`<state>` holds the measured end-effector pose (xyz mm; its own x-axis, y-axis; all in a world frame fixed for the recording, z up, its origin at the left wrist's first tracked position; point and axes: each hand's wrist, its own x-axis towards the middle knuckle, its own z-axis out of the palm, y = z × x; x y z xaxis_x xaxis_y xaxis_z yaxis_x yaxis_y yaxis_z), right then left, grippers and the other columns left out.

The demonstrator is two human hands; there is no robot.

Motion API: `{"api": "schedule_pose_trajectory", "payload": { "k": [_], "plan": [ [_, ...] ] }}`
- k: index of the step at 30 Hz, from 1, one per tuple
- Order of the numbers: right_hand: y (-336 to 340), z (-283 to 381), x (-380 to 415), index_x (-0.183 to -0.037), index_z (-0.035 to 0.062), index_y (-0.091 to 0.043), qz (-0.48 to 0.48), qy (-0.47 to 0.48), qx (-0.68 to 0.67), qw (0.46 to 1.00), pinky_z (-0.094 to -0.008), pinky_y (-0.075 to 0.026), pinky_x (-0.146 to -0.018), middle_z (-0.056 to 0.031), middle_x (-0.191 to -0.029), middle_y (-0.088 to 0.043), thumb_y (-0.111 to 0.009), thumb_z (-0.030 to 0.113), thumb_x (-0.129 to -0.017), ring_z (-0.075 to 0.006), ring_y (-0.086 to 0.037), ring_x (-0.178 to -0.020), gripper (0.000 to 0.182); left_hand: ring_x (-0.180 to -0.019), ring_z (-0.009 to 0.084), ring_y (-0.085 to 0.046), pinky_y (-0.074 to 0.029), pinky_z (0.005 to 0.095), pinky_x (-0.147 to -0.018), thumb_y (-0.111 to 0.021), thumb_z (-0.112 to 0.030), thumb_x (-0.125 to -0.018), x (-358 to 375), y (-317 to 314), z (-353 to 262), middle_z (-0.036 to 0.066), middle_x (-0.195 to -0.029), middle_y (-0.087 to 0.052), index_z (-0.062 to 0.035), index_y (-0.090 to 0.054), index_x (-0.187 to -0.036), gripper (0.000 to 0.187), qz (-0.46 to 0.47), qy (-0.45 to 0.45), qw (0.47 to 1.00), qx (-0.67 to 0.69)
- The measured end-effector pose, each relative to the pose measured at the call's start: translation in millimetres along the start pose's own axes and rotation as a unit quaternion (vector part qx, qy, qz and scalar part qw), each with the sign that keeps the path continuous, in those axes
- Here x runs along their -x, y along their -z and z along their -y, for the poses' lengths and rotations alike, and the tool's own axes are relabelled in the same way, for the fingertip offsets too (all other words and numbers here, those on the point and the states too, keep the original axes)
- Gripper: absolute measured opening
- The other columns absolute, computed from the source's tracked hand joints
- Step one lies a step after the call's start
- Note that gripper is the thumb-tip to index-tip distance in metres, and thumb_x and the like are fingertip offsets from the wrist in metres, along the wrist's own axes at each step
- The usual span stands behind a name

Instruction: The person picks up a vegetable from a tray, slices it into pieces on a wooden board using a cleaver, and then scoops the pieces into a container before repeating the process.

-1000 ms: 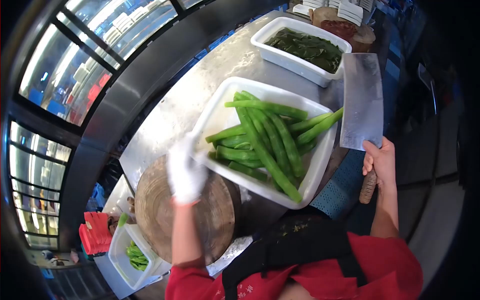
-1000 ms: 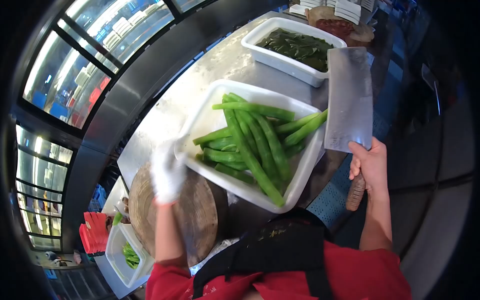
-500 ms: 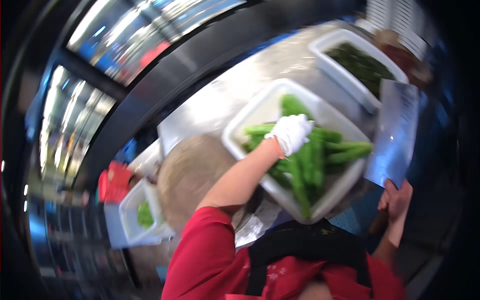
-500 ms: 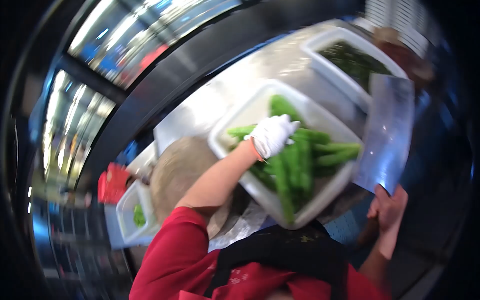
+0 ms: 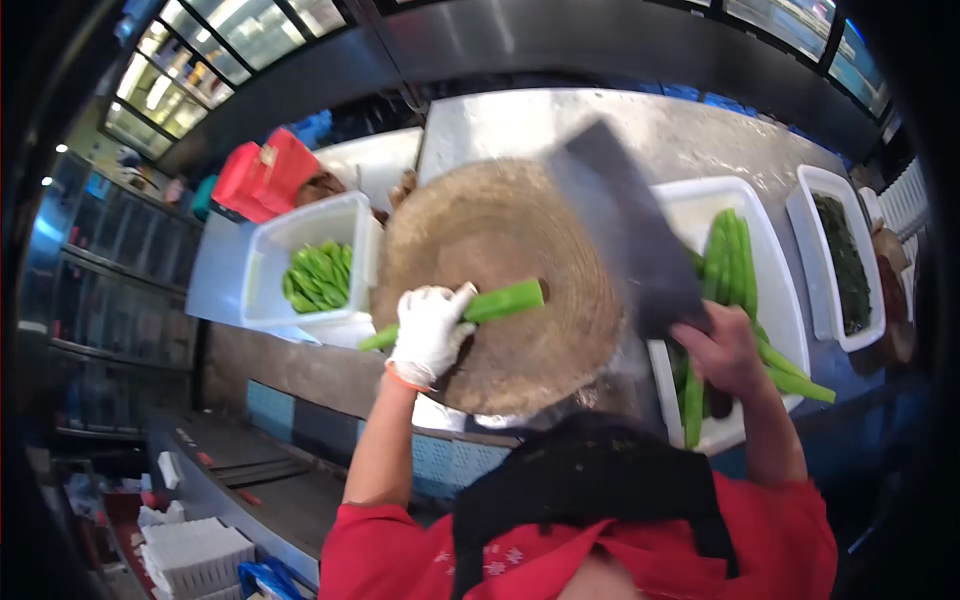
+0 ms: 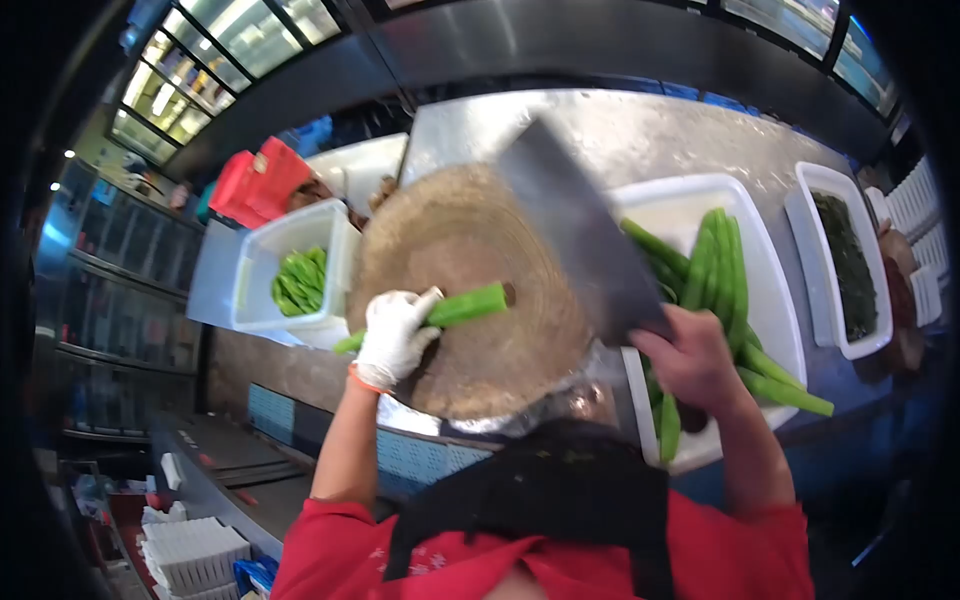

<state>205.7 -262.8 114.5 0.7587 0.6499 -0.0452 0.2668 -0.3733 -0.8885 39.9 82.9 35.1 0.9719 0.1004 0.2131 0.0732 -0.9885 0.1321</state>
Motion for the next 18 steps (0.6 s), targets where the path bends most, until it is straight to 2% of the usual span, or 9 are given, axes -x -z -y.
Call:
{"api": "schedule_pose_trajectory", "payload": {
  "k": [1,2,3,4,5,7,8,13,18],
  "plan": [
    [-10.2,2.2,-13.5,-0.088,-0.0043,-0.06,0.037,0.05,0.037,0.997,-0.0339,-0.042,-0.049,-0.0113,-0.057,-0.051,-0.07,0.007,-0.088,-0.0123,-0.052,-0.05,0.015,-0.093,0.0337,-0.061,-0.044,0.0449,-0.089,-0.08,-0.017,-0.074,5.4,-5.8,-2.2,0.009,-0.098,-0.066,-0.0105,-0.062,-0.126,0.055,-0.05,0.008,0.999,-0.003],
    [-17.8,8.4,-27.5,-0.082,-0.0032,-0.057,0.067,0.126,0.089,0.986,-0.0359,-0.041,-0.049,-0.0156,-0.056,-0.05,-0.071,0.008,-0.089,-0.0219,-0.05,-0.047,0.019,-0.093,0.0337,-0.061,-0.044,0.0449,-0.089,-0.08,-0.017,-0.074,5.8,-8.2,-8.0,0.009,-0.098,-0.066,-0.0105,-0.062,-0.126,0.055,-0.052,0.012,0.998,0.012],
    [-28.1,1.4,-42.0,-0.078,-0.0007,-0.054,0.088,0.179,0.136,0.97,-0.0416,-0.043,-0.051,-0.0204,-0.058,-0.051,-0.07,0.011,-0.09,-0.037,-0.053,-0.05,0.023,-0.093,0.0324,-0.06,-0.043,0.0457,-0.088,-0.081,-0.018,-0.073,6.6,-7.9,-14.4,0.008,-0.095,-0.065,-0.0106,-0.064,-0.119,0.05,-0.109,0.029,0.992,0.051],
    [-32.8,15.5,-51.7,-0.078,0.0005,-0.053,0.132,0.185,0.183,0.956,-0.0451,-0.044,-0.053,-0.0211,-0.059,-0.054,-0.069,0.013,-0.09,-0.0413,-0.054,-0.055,0.024,-0.092,0.0311,-0.06,-0.043,0.0464,-0.087,-0.083,-0.019,-0.072,8.0,-10.7,-16.2,0.006,-0.091,-0.065,-0.0106,-0.065,-0.113,0.046,-0.167,0.047,0.981,0.087],
    [-37.0,29.1,-60.2,-0.077,0.0017,-0.052,0.175,0.191,0.226,0.939,-0.0485,-0.046,-0.054,-0.0218,-0.061,-0.056,-0.068,0.015,-0.09,-0.0456,-0.056,-0.059,0.025,-0.092,0.0311,-0.06,-0.043,0.0464,-0.087,-0.083,-0.019,-0.072,9.1,-18.3,-14.4,0.006,-0.091,-0.065,-0.0106,-0.065,-0.113,0.046,-0.17,0.054,0.979,0.094],
    [-43.9,36.7,-74.7,-0.078,0.0025,-0.052,0.215,0.205,0.271,0.916,-0.0505,-0.046,-0.056,-0.0214,-0.061,-0.057,-0.067,0.016,-0.09,-0.0453,-0.058,-0.061,0.024,-0.089,0.03,-0.06,-0.045,0.0424,-0.081,-0.087,-0.016,-0.068,12.2,-30.4,-15.2,0.006,-0.087,-0.064,-0.0098,-0.068,-0.101,0.038,-0.275,0.096,0.94,0.178],
    [-47.0,40.1,-81.3,-0.079,0.0032,-0.053,0.245,0.225,0.307,0.892,-0.0525,-0.047,-0.057,-0.0211,-0.061,-0.058,-0.066,0.017,-0.09,-0.0449,-0.06,-0.063,0.022,-0.083,0.0287,-0.059,-0.046,0.0404,-0.073,-0.089,-0.015,-0.066,11.4,-32.2,-16.4,0.005,-0.082,-0.063,-0.0103,-0.067,-0.09,0.032,-0.291,0.098,0.941,0.146],
    [-55.8,61.0,-107.5,-0.078,0.0029,-0.053,0.312,0.215,0.36,0.853,-0.0526,-0.048,-0.058,-0.0202,-0.061,-0.058,-0.065,0.016,-0.09,-0.0441,-0.061,-0.063,0.022,-0.077,0.0273,-0.056,-0.044,0.0424,-0.068,-0.088,-0.018,-0.066,14.0,-35.0,-12.4,0.002,-0.076,-0.061,-0.0122,-0.066,-0.085,0.03,-0.269,0.102,0.944,0.163],
    [-63.1,67.1,-131.6,-0.08,0.0017,-0.057,0.374,0.196,0.381,0.823,-0.0532,-0.048,-0.06,-0.0216,-0.064,-0.06,-0.063,0.011,-0.088,-0.0437,-0.063,-0.066,0.014,-0.082,0.0268,-0.057,-0.043,0.0407,-0.074,-0.089,-0.021,-0.068,14.2,-38.0,-12.2,0.003,-0.081,-0.062,-0.0145,-0.069,-0.086,0.027,-0.257,0.118,0.943,0.176]
  ]
}}
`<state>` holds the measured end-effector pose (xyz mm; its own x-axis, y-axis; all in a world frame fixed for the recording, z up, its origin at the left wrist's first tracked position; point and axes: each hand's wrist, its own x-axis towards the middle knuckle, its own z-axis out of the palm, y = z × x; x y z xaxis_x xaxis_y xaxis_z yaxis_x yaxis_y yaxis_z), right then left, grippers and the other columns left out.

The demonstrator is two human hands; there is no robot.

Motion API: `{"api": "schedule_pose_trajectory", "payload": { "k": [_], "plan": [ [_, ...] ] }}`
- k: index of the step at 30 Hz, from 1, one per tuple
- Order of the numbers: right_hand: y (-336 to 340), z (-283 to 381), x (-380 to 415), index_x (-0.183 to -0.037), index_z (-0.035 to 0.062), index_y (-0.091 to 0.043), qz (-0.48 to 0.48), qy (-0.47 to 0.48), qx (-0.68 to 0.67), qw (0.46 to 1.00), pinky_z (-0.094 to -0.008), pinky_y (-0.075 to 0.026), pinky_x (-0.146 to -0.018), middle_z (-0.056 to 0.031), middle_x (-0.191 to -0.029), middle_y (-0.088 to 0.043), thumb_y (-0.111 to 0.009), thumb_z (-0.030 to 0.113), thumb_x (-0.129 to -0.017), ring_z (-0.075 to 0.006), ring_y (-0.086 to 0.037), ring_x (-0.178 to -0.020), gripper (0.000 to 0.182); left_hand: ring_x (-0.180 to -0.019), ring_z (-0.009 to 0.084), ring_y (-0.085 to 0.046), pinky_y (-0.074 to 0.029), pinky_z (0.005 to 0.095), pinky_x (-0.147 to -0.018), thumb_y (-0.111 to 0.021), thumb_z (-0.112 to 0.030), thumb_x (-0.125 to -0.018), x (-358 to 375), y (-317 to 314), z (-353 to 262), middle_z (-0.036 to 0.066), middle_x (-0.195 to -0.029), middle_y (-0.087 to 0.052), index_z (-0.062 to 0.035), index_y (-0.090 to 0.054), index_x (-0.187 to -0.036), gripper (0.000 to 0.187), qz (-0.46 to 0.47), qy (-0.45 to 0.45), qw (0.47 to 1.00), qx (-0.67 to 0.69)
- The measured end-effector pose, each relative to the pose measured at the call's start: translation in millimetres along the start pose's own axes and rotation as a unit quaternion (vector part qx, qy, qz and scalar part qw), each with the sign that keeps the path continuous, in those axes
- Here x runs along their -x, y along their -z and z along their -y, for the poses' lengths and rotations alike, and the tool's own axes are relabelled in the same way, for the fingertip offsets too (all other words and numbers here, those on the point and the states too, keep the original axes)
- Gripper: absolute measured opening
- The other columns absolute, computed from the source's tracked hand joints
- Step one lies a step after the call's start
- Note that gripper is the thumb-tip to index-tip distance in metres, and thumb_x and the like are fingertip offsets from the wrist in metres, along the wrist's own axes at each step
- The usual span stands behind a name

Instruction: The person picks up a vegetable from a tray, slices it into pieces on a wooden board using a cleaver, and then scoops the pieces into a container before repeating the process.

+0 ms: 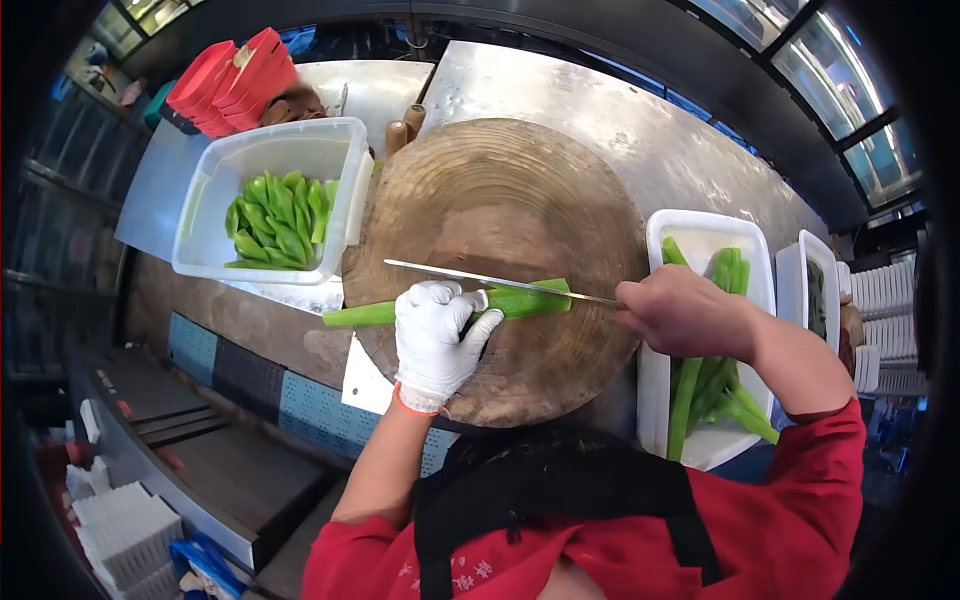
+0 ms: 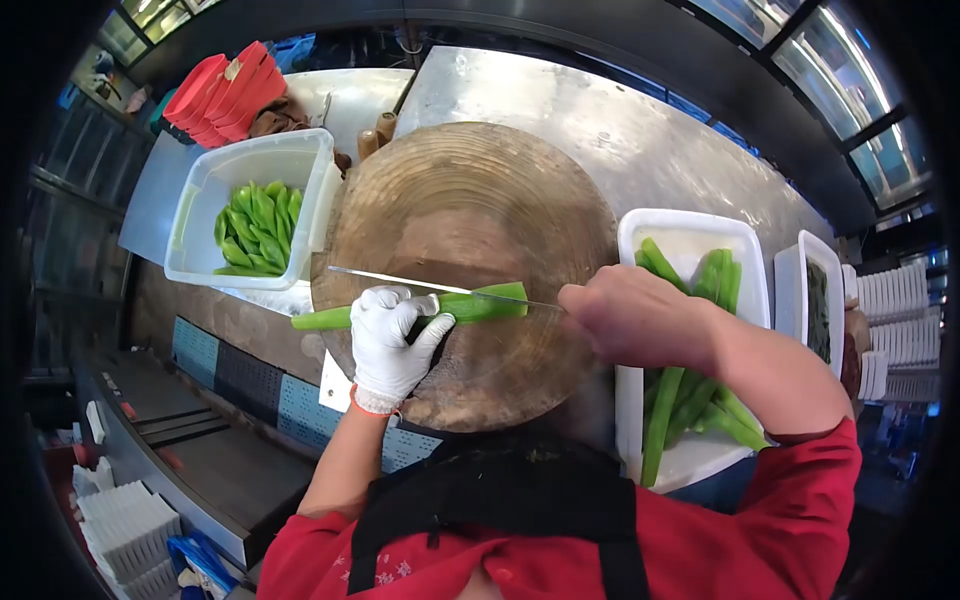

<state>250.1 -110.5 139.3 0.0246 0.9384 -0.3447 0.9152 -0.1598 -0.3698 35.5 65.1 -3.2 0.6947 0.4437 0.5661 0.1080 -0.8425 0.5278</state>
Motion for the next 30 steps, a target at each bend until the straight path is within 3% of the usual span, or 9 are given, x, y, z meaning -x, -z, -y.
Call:
{"api": "schedule_pose_trajectory", "payload": {
  "k": [5,13,16,18,22,24,25,27,30],
  "plan": [
    [-30.4,13.5,-34.9,-0.088,0.0006,-0.061,0.028,-0.09,-0.011,0.996,-0.0538,-0.05,-0.069,-0.0238,-0.07,-0.063,-0.062,0.023,-0.094,-0.0461,-0.064,-0.072,0.024,-0.083,0.0278,-0.057,-0.045,0.0403,-0.076,-0.088,-0.021,-0.068,-1.9,4.5,-7.1,0.004,-0.083,-0.062,-0.0128,-0.071,-0.092,0.031,-0.004,0.003,1.0,-0.026],
    [-18.2,13.8,6.0,-0.089,-0.0018,-0.061,0.018,-0.119,-0.019,0.993,-0.0523,-0.051,-0.069,-0.0255,-0.07,-0.062,-0.062,0.025,-0.096,-0.0468,-0.064,-0.074,0.027,-0.085,0.0271,-0.063,-0.045,0.0404,-0.078,-0.088,-0.016,-0.064,20.2,15.8,-18.7,0.004,-0.085,-0.066,-0.0119,-0.069,-0.09,0.032,-0.008,-0.003,0.999,-0.033],
    [-14.9,20.0,10.7,-0.088,-0.0019,-0.06,-0.003,-0.091,-0.06,0.994,-0.052,-0.051,-0.068,-0.0254,-0.069,-0.062,-0.063,0.024,-0.095,-0.0473,-0.063,-0.072,0.027,-0.086,0.0262,-0.062,-0.044,0.0402,-0.08,-0.088,-0.013,-0.063,24.8,13.9,-21.8,0.003,-0.085,-0.065,-0.012,-0.067,-0.086,0.031,-0.005,0.0,1.0,-0.011],
    [-6.8,33.1,7.0,-0.093,-0.0017,-0.064,0.056,-0.098,-0.058,0.992,-0.052,-0.052,-0.077,-0.0252,-0.085,-0.067,-0.058,0.023,-0.097,-0.0451,-0.066,-0.083,0.026,-0.087,0.0267,-0.061,-0.043,0.0399,-0.081,-0.089,-0.012,-0.062,28.0,11.9,-18.5,0.004,-0.085,-0.065,-0.0122,-0.066,-0.082,0.03,0.013,0.005,1.0,0.009],
    [-30.7,35.3,-19.7,-0.091,-0.0027,-0.063,0.072,-0.079,-0.025,0.994,-0.0521,-0.052,-0.077,-0.0246,-0.084,-0.067,-0.058,0.018,-0.095,-0.0446,-0.066,-0.083,0.021,-0.09,0.0272,-0.059,-0.043,0.04,-0.082,-0.089,-0.013,-0.063,32.4,11.3,-21.8,0.003,-0.086,-0.064,-0.0122,-0.066,-0.083,0.03,-0.009,0.003,1.0,-0.023],
    [-59.9,31.1,-32.8,-0.091,-0.003,-0.061,-0.065,0.038,-0.039,0.996,-0.0527,-0.051,-0.072,-0.0252,-0.072,-0.064,-0.062,0.021,-0.095,-0.046,-0.064,-0.076,0.024,-0.091,0.027,-0.059,-0.042,0.0401,-0.083,-0.089,-0.014,-0.064,36.8,13.8,-24.1,0.003,-0.087,-0.064,-0.0122,-0.067,-0.084,0.03,-0.001,0.003,1.0,-0.027],
    [-62.8,31.0,-30.8,-0.091,-0.003,-0.061,-0.069,0.036,-0.038,0.996,-0.0527,-0.051,-0.072,-0.0252,-0.072,-0.064,-0.062,0.021,-0.095,-0.046,-0.064,-0.076,0.024,-0.092,0.0268,-0.059,-0.042,0.0401,-0.084,-0.089,-0.014,-0.064,35.6,14.6,-23.9,0.003,-0.088,-0.064,-0.0122,-0.068,-0.086,0.03,0.004,-0.003,0.999,-0.032],
    [-64.6,34.2,-27.8,-0.089,-0.0035,-0.061,-0.06,0.035,-0.026,0.997,-0.0533,-0.051,-0.073,-0.0254,-0.072,-0.063,-0.062,0.02,-0.094,-0.0461,-0.065,-0.075,0.024,-0.1,0.0281,-0.061,-0.042,0.0408,-0.089,-0.084,-0.019,-0.073,36.2,29.0,-20.9,0.004,-0.095,-0.068,-0.012,-0.071,-0.095,0.027,0.045,0.012,0.999,-0.027],
    [-48.4,22.0,-11.5,-0.086,-0.0038,-0.061,-0.02,0.035,-0.045,0.998,-0.0526,-0.051,-0.072,-0.0258,-0.071,-0.062,-0.062,0.02,-0.094,-0.0457,-0.065,-0.075,0.025,-0.107,0.0295,-0.062,-0.041,0.0429,-0.094,-0.076,-0.025,-0.083,32.4,62.6,-10.6,0.004,-0.103,-0.072,-0.0108,-0.071,-0.107,0.029,0.079,-0.012,0.986,-0.145]
  ]
}}
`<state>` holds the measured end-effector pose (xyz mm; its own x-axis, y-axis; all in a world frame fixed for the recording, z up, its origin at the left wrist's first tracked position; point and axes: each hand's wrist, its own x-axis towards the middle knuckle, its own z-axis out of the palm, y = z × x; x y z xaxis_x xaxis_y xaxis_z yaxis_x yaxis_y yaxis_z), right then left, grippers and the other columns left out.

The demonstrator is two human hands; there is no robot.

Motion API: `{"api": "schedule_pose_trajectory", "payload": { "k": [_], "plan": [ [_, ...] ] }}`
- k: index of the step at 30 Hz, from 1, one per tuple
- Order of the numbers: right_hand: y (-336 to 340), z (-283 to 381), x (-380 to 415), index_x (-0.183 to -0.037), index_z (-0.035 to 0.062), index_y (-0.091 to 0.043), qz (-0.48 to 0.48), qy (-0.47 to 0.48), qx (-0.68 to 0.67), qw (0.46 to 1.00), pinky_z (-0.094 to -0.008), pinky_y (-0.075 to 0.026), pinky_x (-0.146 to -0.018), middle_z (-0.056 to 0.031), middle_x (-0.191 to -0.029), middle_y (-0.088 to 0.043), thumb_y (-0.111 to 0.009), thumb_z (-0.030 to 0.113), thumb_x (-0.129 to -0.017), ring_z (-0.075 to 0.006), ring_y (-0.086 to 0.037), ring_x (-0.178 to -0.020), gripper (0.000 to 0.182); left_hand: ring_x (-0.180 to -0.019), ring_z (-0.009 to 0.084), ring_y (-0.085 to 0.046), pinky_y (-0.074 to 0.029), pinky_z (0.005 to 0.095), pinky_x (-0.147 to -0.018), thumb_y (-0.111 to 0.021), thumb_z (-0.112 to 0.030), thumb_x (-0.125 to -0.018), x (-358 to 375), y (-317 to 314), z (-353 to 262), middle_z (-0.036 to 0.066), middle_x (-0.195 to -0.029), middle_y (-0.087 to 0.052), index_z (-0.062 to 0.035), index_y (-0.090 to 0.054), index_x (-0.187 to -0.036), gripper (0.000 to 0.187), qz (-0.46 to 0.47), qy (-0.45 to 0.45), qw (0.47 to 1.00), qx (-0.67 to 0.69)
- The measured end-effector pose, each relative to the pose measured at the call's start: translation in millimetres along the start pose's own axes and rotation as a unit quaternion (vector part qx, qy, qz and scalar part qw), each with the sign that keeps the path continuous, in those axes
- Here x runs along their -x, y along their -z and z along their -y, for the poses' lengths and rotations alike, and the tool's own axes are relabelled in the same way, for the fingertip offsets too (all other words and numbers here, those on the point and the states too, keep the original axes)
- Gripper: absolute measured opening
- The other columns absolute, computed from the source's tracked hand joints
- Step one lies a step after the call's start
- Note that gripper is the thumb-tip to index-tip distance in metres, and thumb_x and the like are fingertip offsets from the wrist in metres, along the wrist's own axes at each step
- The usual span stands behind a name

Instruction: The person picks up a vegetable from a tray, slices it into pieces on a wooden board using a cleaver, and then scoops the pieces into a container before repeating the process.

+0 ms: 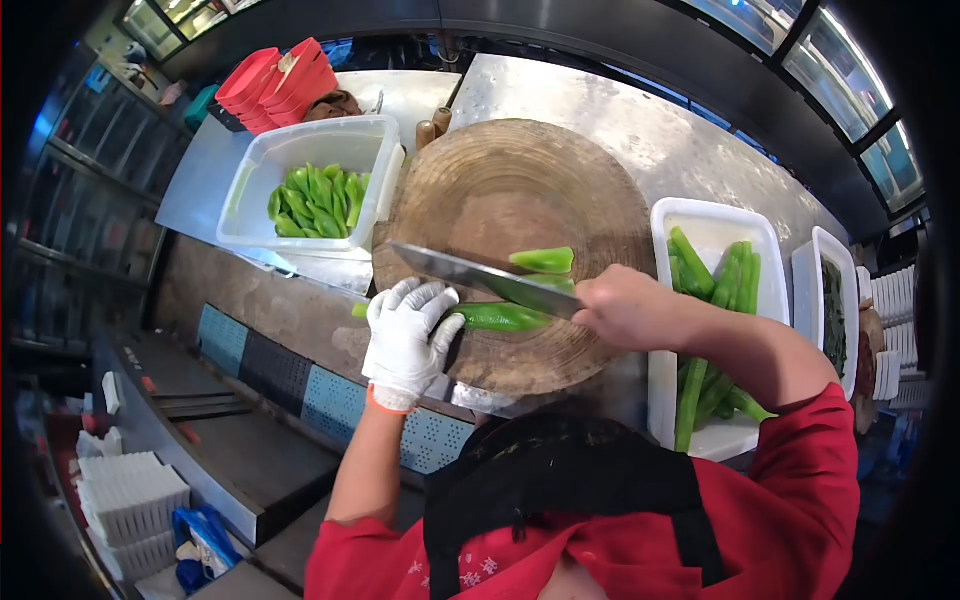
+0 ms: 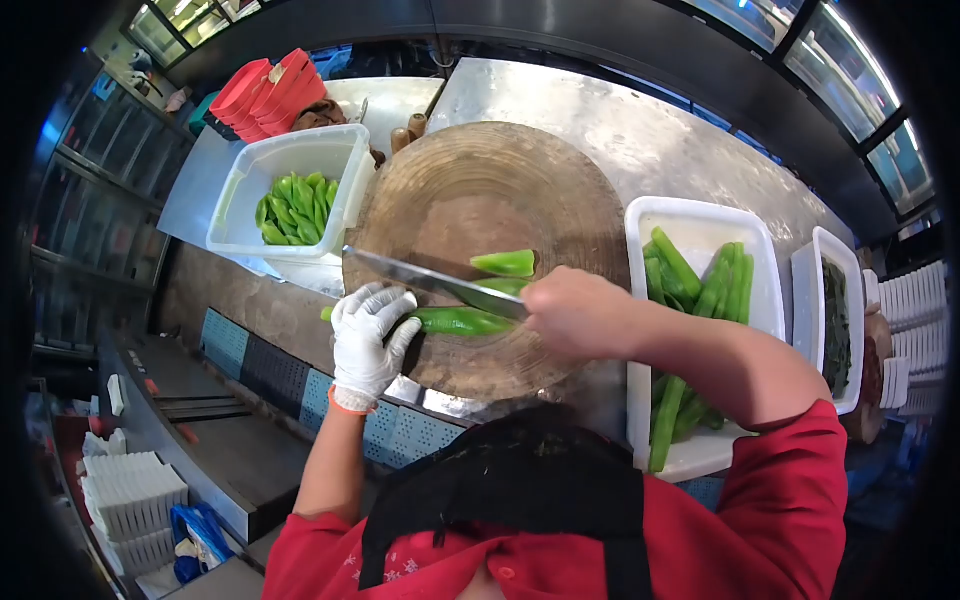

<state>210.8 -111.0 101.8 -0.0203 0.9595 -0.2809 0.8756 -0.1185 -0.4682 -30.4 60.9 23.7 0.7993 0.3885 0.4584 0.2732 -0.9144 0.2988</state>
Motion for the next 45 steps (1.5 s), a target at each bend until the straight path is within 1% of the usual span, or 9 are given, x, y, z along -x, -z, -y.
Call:
{"api": "schedule_pose_trajectory", "payload": {
  "k": [11,13,15,18,21,25,32,36,45],
  "plan": [
    [24.6,24.6,16.5,-0.09,-0.0032,-0.062,0.043,-0.094,-0.034,0.994,-0.0517,-0.051,-0.074,-0.0258,-0.077,-0.064,-0.06,0.02,-0.095,-0.0454,-0.065,-0.078,0.024,-0.094,0.0284,-0.059,-0.045,0.0408,-0.083,-0.089,-0.013,-0.063,8.9,-42.3,-32.6,0.005,-0.092,-0.064,-0.0106,-0.066,-0.09,0.036,-0.057,-0.004,0.989,0.135],
    [18.9,23.4,10.9,-0.092,-0.0053,-0.063,0.079,-0.105,-0.017,0.991,-0.0523,-0.052,-0.078,-0.0272,-0.082,-0.066,-0.059,0.018,-0.094,-0.0462,-0.065,-0.083,0.024,-0.092,0.0284,-0.058,-0.045,0.0413,-0.082,-0.089,-0.014,-0.063,10.1,-43.7,-33.5,0.005,-0.09,-0.063,-0.0105,-0.065,-0.089,0.035,-0.065,-0.009,0.989,0.135],
    [-6.0,11.0,1.1,-0.089,-0.0016,-0.062,-0.001,-0.003,0.013,1.0,-0.0523,-0.051,-0.072,-0.0242,-0.07,-0.063,-0.063,0.021,-0.094,-0.0444,-0.065,-0.074,0.023,-0.094,0.0286,-0.059,-0.044,0.0407,-0.084,-0.089,-0.014,-0.064,12.1,-43.8,-35.1,0.005,-0.092,-0.064,-0.0101,-0.066,-0.092,0.036,-0.064,0.006,0.991,0.115],
    [-23.4,14.9,-4.0,-0.09,-0.0023,-0.061,-0.03,-0.008,0.018,0.999,-0.0535,-0.051,-0.072,-0.025,-0.07,-0.063,-0.063,0.02,-0.094,-0.0453,-0.065,-0.074,0.023,-0.096,0.0293,-0.059,-0.044,0.0408,-0.088,-0.087,-0.015,-0.069,12.1,-33.6,-32.7,0.005,-0.095,-0.066,-0.0102,-0.068,-0.097,0.034,-0.057,0.017,0.985,0.163],
    [-16.3,15.6,4.9,-0.091,-0.0026,-0.061,0.007,-0.025,0.033,0.999,-0.0537,-0.051,-0.072,-0.0254,-0.07,-0.062,-0.063,0.019,-0.094,-0.0459,-0.065,-0.074,0.022,-0.1,0.032,-0.062,-0.043,0.0424,-0.094,-0.08,-0.016,-0.079,16.8,-10.3,-14.1,0.007,-0.1,-0.069,-0.0101,-0.07,-0.106,0.029,-0.014,0.005,0.999,0.043],
    [4.0,20.7,16.6,-0.089,-0.0046,-0.062,0.03,-0.036,0.005,0.999,-0.0542,-0.051,-0.076,-0.0257,-0.08,-0.065,-0.058,0.016,-0.093,-0.0471,-0.065,-0.08,0.021,-0.1,0.03,-0.063,-0.046,0.0387,-0.091,-0.082,-0.009,-0.075,41.1,-18.4,-14.6,0.006,-0.102,-0.07,-0.011,-0.069,-0.1,0.028,-0.019,0.044,0.984,0.171],
    [11.8,31.6,24.6,-0.086,-0.006,-0.061,0.041,-0.055,-0.04,0.997,-0.0537,-0.051,-0.076,-0.0289,-0.082,-0.064,-0.058,0.016,-0.093,-0.0488,-0.063,-0.083,0.023,-0.091,0.0281,-0.063,-0.048,0.0405,-0.081,-0.085,-0.005,-0.066,32.3,-39.5,-28.6,0.005,-0.093,-0.069,-0.0113,-0.069,-0.092,0.031,-0.081,0.0,0.981,0.174],
    [-10.9,23.0,8.5,-0.086,-0.0054,-0.062,0.03,0.001,-0.017,0.999,-0.0524,-0.051,-0.077,-0.0282,-0.086,-0.066,-0.058,0.016,-0.093,-0.0475,-0.064,-0.086,0.023,-0.092,0.0281,-0.063,-0.049,0.0399,-0.08,-0.086,-0.004,-0.066,39.1,-31.6,-37.1,0.005,-0.091,-0.068,-0.0104,-0.069,-0.09,0.03,-0.083,0.026,0.987,0.137],
    [1.7,27.1,9.4,-0.087,-0.0055,-0.062,0.052,-0.054,-0.04,0.996,-0.0522,-0.049,-0.076,-0.0282,-0.082,-0.064,-0.061,0.018,-0.092,-0.0473,-0.063,-0.084,0.024,-0.099,0.0313,-0.064,-0.051,0.0423,-0.087,-0.079,-0.003,-0.074,59.4,-6.0,-21.5,0.009,-0.101,-0.072,-0.0076,-0.07,-0.097,0.024,-0.049,0.096,0.984,0.145]
  ]
}}
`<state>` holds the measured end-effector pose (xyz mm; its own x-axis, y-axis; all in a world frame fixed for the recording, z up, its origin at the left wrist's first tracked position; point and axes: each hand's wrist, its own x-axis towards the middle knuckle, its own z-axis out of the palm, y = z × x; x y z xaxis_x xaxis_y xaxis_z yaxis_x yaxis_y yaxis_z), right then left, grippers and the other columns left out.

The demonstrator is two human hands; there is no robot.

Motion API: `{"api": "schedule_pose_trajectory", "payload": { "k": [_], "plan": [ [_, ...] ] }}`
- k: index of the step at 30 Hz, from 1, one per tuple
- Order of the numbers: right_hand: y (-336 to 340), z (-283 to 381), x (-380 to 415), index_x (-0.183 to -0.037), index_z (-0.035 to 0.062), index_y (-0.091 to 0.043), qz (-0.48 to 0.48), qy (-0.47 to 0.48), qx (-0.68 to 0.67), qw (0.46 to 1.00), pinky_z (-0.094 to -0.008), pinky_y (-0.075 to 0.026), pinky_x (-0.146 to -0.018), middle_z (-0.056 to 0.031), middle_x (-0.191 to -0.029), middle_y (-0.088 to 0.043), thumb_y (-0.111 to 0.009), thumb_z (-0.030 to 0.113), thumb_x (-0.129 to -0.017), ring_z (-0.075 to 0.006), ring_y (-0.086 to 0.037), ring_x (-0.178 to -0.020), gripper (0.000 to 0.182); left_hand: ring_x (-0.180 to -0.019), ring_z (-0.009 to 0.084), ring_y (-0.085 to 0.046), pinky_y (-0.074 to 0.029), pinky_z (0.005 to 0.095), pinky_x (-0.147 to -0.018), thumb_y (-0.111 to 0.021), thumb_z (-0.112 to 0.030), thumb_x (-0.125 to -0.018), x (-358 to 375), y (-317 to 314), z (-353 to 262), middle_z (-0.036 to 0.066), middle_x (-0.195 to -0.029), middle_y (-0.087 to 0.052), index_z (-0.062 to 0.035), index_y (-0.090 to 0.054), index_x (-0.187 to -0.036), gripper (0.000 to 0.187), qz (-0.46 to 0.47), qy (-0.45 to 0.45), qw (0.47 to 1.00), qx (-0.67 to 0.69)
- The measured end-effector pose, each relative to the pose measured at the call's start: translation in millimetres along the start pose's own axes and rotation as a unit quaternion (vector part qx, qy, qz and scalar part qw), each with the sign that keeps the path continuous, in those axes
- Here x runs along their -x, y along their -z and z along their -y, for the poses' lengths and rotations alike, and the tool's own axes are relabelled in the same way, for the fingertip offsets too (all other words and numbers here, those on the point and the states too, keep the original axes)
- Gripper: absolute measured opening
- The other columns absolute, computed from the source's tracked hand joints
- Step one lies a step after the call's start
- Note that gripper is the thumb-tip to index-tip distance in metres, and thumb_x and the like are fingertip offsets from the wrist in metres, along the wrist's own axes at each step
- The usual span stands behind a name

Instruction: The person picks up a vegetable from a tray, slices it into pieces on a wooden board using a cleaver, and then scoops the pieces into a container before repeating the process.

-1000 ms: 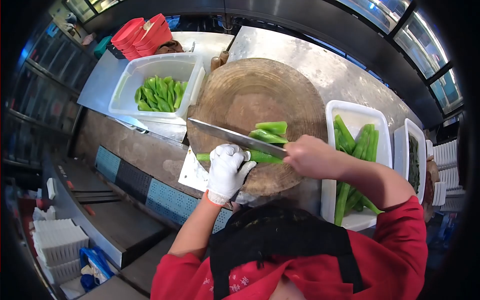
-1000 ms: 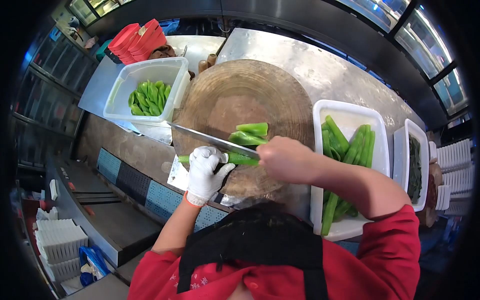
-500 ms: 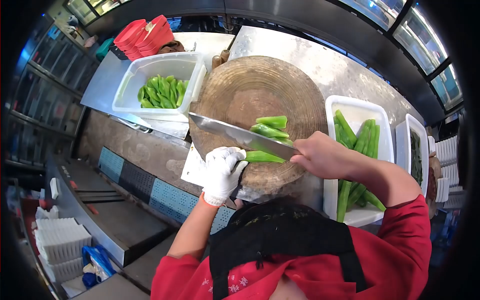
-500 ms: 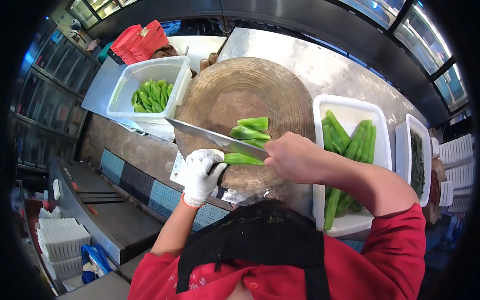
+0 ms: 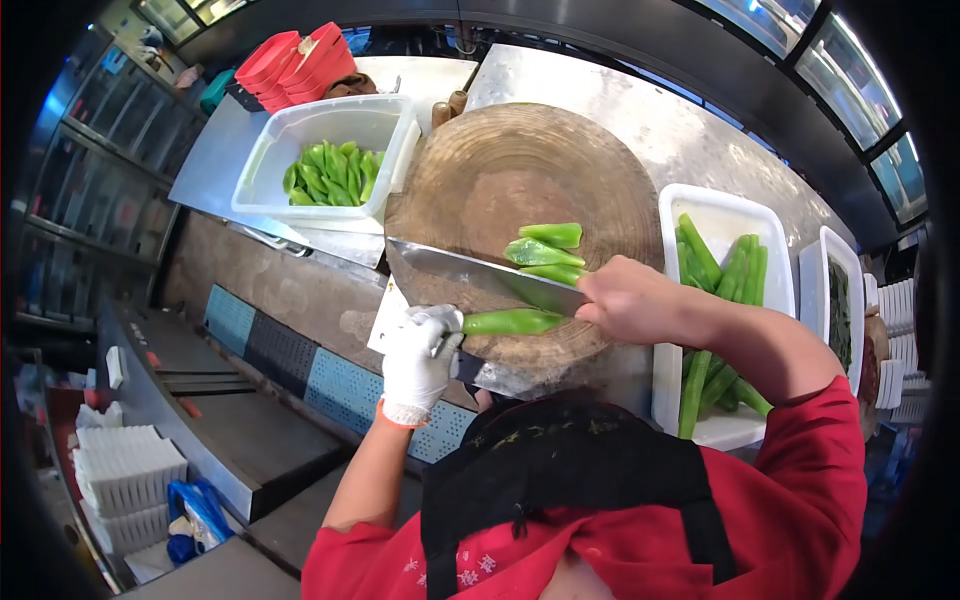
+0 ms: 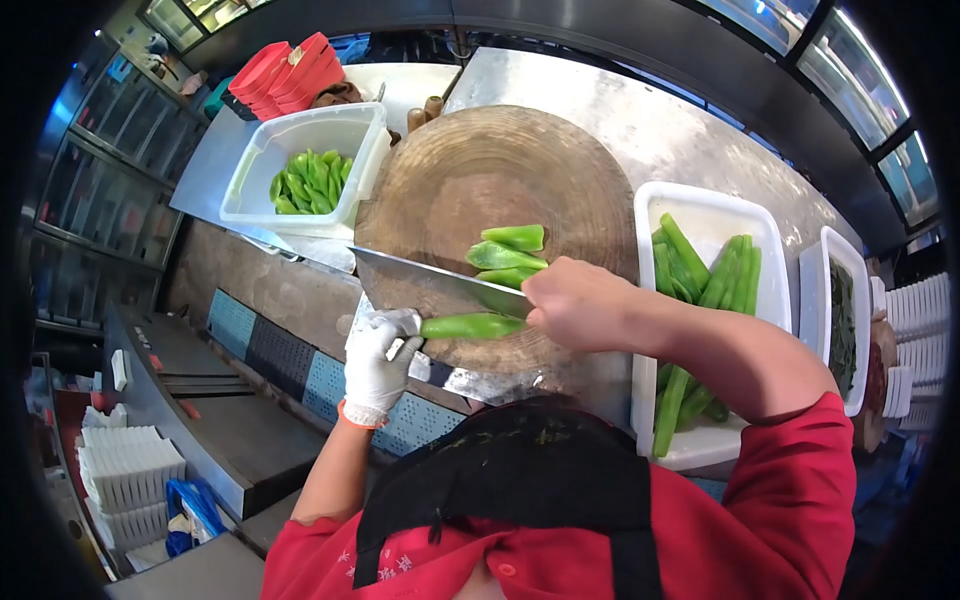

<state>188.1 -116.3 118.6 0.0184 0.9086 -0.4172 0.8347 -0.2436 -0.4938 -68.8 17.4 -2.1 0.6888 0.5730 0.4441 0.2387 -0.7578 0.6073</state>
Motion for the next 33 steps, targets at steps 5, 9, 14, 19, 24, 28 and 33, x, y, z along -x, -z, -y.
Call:
{"api": "schedule_pose_trajectory", "payload": {
  "k": [5,9,14,19,24,28,33],
  "plan": [
    [10.4,10.5,13.6,-0.085,-0.0063,-0.061,-0.008,-0.039,-0.018,0.999,-0.0524,-0.049,-0.078,-0.0279,-0.084,-0.064,-0.06,0.017,-0.091,-0.0469,-0.063,-0.086,0.024,-0.095,0.0296,-0.067,-0.052,0.0389,-0.083,-0.08,0.006,-0.068,-7.1,-21.3,-5.5,0.011,-0.097,-0.072,-0.0062,-0.068,-0.086,0.025,-0.007,-0.009,1.0,0.005],
    [2.6,3.5,14.1,-0.084,-0.0063,-0.061,-0.012,0.015,-0.01,1.0,-0.0525,-0.049,-0.077,-0.0283,-0.08,-0.063,-0.06,0.017,-0.091,-0.047,-0.063,-0.084,0.025,-0.093,0.0298,-0.067,-0.052,0.0391,-0.082,-0.079,0.006,-0.069,-10.0,-28.1,-10.1,0.012,-0.095,-0.072,-0.0058,-0.069,-0.086,0.023,-0.036,-0.042,0.998,0.002],
    [-28.5,-12.9,-13.5,-0.08,-0.0062,-0.056,-0.104,0.152,0.0,0.983,-0.0518,-0.048,-0.067,-0.027,-0.071,-0.059,-0.067,0.019,-0.091,-0.0476,-0.061,-0.072,0.03,-0.093,0.0302,-0.066,-0.052,0.039,-0.081,-0.08,0.005,-0.069,-2.6,-26.4,-17.2,0.012,-0.095,-0.071,-0.005,-0.068,-0.086,0.023,-0.044,-0.022,0.999,-0.01],
    [-18.7,2.3,-10.1,-0.078,-0.0058,-0.058,-0.051,0.057,-0.042,0.996,-0.0515,-0.048,-0.067,-0.0272,-0.072,-0.06,-0.068,0.016,-0.089,-0.047,-0.062,-0.072,0.026,-0.093,0.0328,-0.066,-0.053,0.0398,-0.081,-0.075,0.008,-0.069,15.6,-22.1,-11.2,0.011,-0.095,-0.069,-0.0051,-0.068,-0.09,0.026,-0.038,-0.076,0.996,0.016],
    [-6.8,16.6,12.3,-0.083,-0.0061,-0.061,-0.038,0.085,-0.021,0.995,-0.0515,-0.049,-0.073,-0.0281,-0.078,-0.063,-0.065,0.015,-0.091,-0.0469,-0.063,-0.08,0.023,-0.083,0.0325,-0.065,-0.053,0.04,-0.074,-0.07,0.014,-0.062,22.9,-23.6,-18.3,0.009,-0.085,-0.067,-0.0055,-0.068,-0.09,0.034,-0.05,-0.11,0.992,0.025],
    [-10.9,28.0,15.1,-0.087,-0.0052,-0.064,0.032,0.025,-0.033,0.999,-0.0509,-0.051,-0.078,-0.0271,-0.081,-0.065,-0.062,0.014,-0.091,-0.0463,-0.065,-0.084,0.02,-0.085,0.0322,-0.066,-0.054,0.0395,-0.075,-0.071,0.013,-0.061,26.3,-24.6,-14.1,0.009,-0.086,-0.067,-0.0058,-0.069,-0.091,0.035,-0.041,-0.112,0.992,0.03],
    [-30.4,35.8,-12.1,-0.087,-0.0049,-0.063,0.02,0.068,-0.002,0.997,-0.0499,-0.052,-0.076,-0.0267,-0.079,-0.065,-0.063,0.016,-0.092,-0.0456,-0.066,-0.083,0.021,-0.085,0.0318,-0.066,-0.054,0.0398,-0.076,-0.073,0.011,-0.061,28.7,-22.5,-16.1,0.008,-0.088,-0.068,-0.0066,-0.069,-0.091,0.035,-0.052,-0.119,0.991,0.015]
  ]
}}
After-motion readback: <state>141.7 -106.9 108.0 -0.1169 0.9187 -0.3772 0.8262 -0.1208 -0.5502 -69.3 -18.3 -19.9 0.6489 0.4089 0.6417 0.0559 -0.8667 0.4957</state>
